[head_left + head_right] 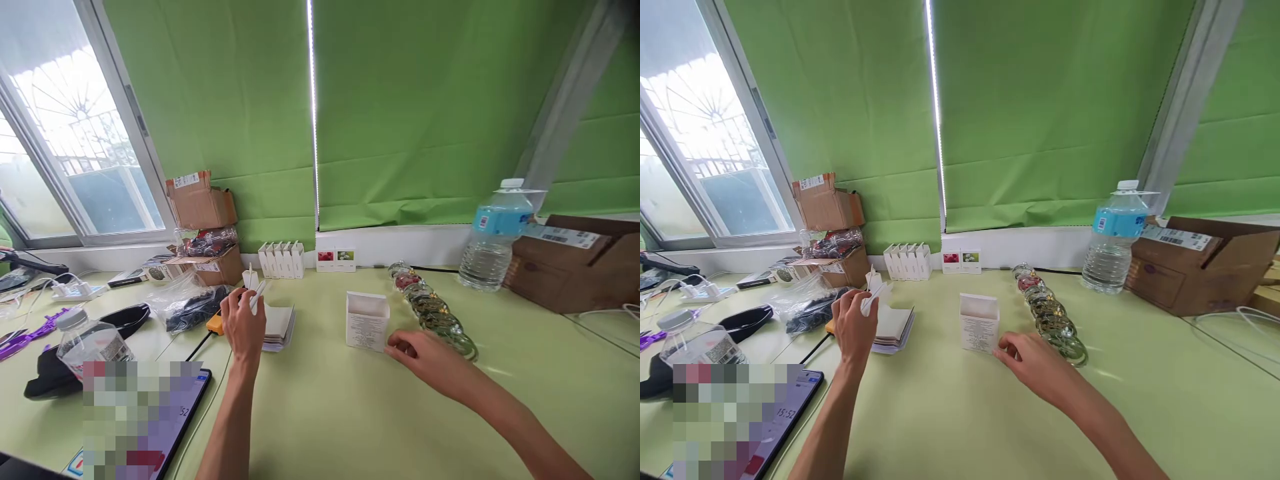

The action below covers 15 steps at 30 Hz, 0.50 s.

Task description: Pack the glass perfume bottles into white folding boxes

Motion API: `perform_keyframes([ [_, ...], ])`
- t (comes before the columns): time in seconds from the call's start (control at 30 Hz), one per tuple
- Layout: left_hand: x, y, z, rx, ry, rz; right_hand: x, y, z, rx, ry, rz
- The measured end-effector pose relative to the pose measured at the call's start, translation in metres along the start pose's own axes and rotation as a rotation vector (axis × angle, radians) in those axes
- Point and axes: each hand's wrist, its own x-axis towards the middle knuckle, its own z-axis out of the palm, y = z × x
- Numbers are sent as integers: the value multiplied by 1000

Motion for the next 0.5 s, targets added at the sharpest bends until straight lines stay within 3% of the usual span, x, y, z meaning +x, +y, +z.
perform_keyframes([
  [0.27, -8, -26, 17, 136, 29, 48, -3, -1, 6, -59, 28, -20],
  [0.4, -6, -23, 16, 136, 65, 72, -7, -10, 4, -45, 32, -16],
  [0.5, -1, -13, 8, 36, 170, 116, -8, -15, 2, -38, 46, -28],
])
